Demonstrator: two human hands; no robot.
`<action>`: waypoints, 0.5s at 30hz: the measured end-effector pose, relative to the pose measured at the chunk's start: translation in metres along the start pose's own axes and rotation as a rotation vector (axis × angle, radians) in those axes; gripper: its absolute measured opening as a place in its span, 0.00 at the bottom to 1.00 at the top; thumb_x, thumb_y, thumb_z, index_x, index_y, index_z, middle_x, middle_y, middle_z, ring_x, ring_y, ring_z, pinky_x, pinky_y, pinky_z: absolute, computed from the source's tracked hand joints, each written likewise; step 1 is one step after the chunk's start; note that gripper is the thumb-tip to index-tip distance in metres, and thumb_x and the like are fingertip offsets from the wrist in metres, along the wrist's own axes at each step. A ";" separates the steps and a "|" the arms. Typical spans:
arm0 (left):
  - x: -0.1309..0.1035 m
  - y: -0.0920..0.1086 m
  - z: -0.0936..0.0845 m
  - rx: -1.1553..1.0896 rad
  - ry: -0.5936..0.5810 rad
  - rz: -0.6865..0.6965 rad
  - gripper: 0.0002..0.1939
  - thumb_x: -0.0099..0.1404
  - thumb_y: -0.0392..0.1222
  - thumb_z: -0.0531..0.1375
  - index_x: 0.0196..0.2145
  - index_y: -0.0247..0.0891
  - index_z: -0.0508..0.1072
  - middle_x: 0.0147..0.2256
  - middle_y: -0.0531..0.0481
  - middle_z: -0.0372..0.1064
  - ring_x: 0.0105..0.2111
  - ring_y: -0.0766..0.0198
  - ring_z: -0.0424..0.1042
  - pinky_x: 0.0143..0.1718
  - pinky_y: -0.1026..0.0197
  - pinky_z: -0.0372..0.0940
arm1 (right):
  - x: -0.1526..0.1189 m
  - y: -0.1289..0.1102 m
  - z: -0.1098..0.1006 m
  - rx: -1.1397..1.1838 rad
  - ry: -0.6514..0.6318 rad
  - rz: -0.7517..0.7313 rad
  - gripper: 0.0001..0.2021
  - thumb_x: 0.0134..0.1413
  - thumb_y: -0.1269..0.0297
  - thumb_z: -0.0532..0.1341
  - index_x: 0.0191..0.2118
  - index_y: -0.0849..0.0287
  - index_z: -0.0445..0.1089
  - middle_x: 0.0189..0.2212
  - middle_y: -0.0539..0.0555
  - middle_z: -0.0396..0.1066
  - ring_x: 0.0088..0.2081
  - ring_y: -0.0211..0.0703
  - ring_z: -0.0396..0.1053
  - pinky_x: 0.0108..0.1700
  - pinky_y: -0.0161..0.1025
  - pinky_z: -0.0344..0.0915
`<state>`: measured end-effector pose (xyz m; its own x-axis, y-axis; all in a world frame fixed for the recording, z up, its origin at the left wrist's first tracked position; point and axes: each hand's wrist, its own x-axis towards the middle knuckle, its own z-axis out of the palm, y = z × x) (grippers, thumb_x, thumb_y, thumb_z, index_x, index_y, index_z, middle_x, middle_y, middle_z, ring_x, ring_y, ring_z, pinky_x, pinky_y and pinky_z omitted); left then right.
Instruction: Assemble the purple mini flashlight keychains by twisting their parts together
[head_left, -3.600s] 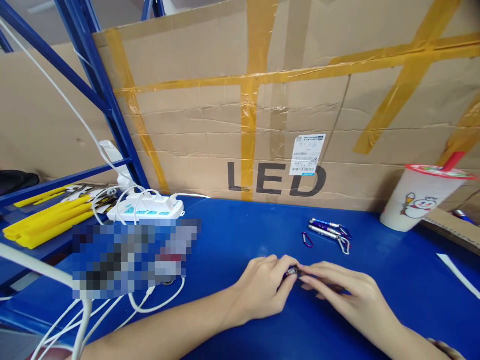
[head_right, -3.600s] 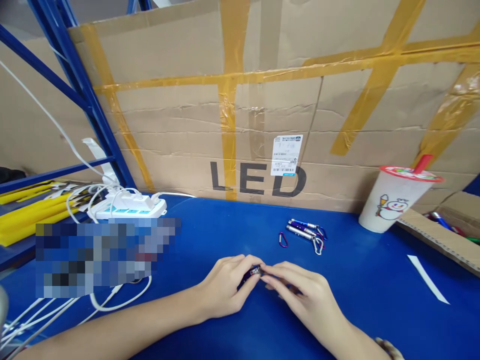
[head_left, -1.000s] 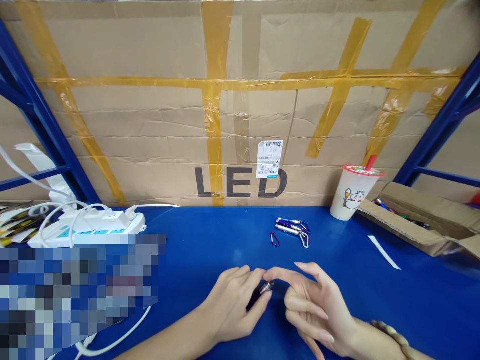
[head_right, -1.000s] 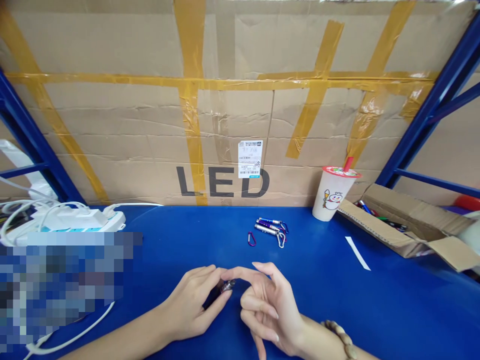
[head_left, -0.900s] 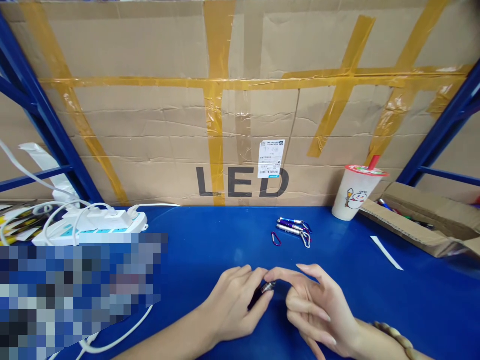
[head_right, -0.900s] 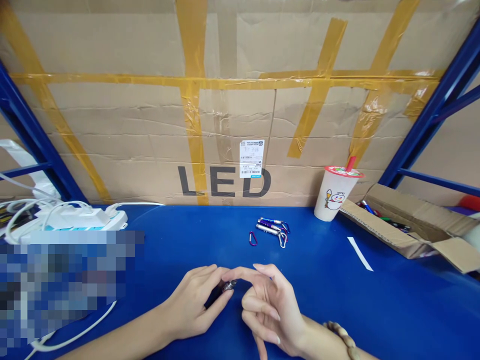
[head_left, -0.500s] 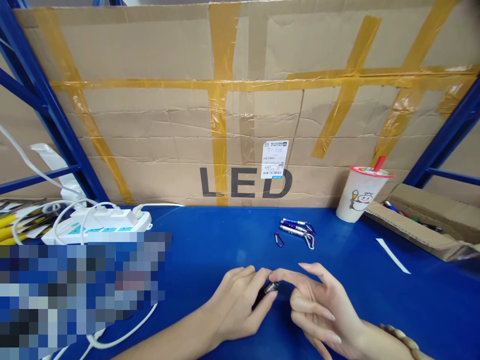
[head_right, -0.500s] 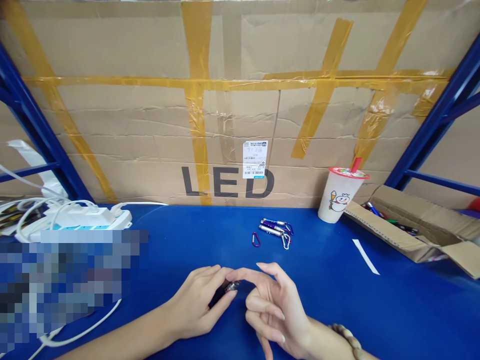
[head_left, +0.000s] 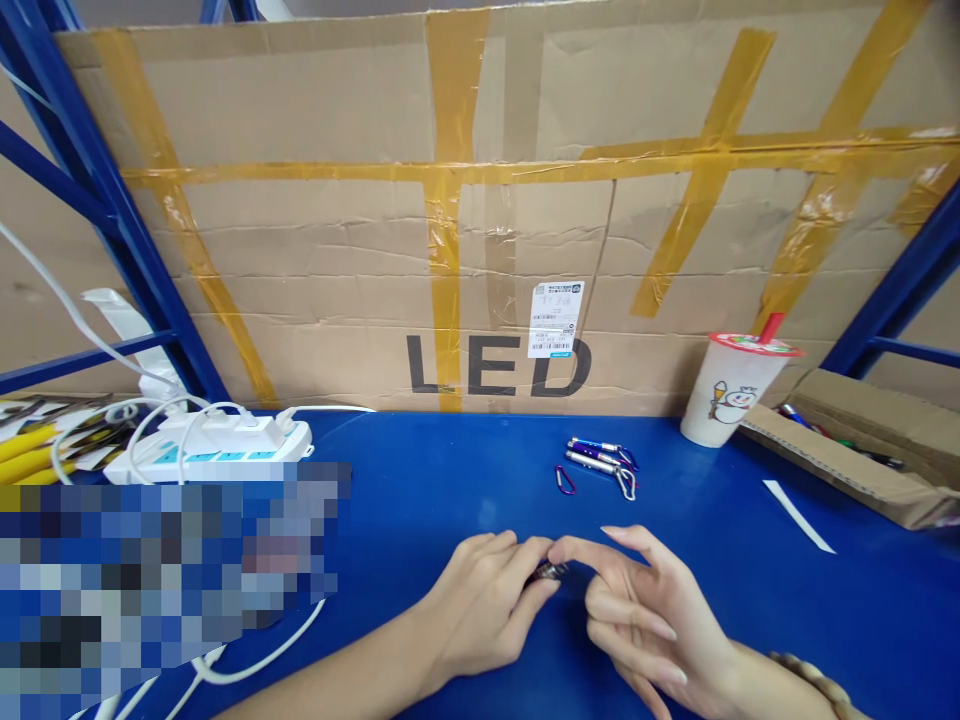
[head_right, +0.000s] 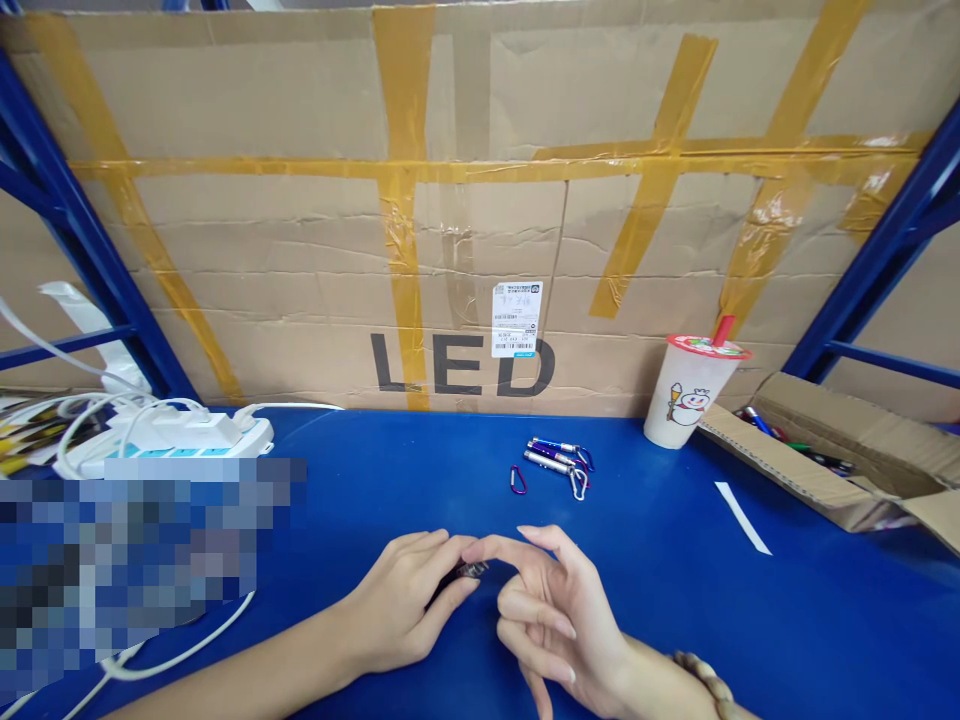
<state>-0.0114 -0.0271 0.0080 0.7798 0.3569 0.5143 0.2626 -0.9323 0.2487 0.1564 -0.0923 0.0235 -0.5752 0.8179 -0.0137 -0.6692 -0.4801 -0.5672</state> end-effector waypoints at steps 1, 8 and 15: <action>-0.001 0.000 0.000 0.005 -0.002 -0.001 0.09 0.66 0.40 0.46 0.41 0.38 0.61 0.34 0.51 0.69 0.31 0.63 0.68 0.34 0.60 0.62 | 0.000 0.000 0.000 -0.017 0.022 0.003 0.25 0.54 0.53 0.45 0.48 0.65 0.64 0.07 0.40 0.43 0.08 0.30 0.40 0.15 0.33 0.64; -0.001 0.000 -0.001 0.013 -0.011 -0.006 0.09 0.66 0.41 0.46 0.41 0.38 0.62 0.32 0.51 0.69 0.30 0.64 0.68 0.34 0.61 0.62 | 0.002 0.000 0.001 -0.071 0.096 0.009 0.25 0.52 0.53 0.47 0.50 0.66 0.62 0.06 0.39 0.43 0.07 0.30 0.39 0.12 0.31 0.62; -0.001 -0.001 -0.001 0.019 -0.011 0.001 0.09 0.66 0.41 0.46 0.42 0.39 0.62 0.33 0.51 0.69 0.32 0.64 0.68 0.36 0.62 0.62 | 0.003 0.000 0.001 -0.077 0.103 0.008 0.24 0.53 0.53 0.47 0.49 0.66 0.63 0.07 0.40 0.42 0.07 0.30 0.39 0.12 0.31 0.61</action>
<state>-0.0129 -0.0267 0.0079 0.7863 0.3557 0.5051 0.2729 -0.9335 0.2325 0.1543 -0.0905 0.0245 -0.5261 0.8445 -0.1006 -0.6245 -0.4639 -0.6283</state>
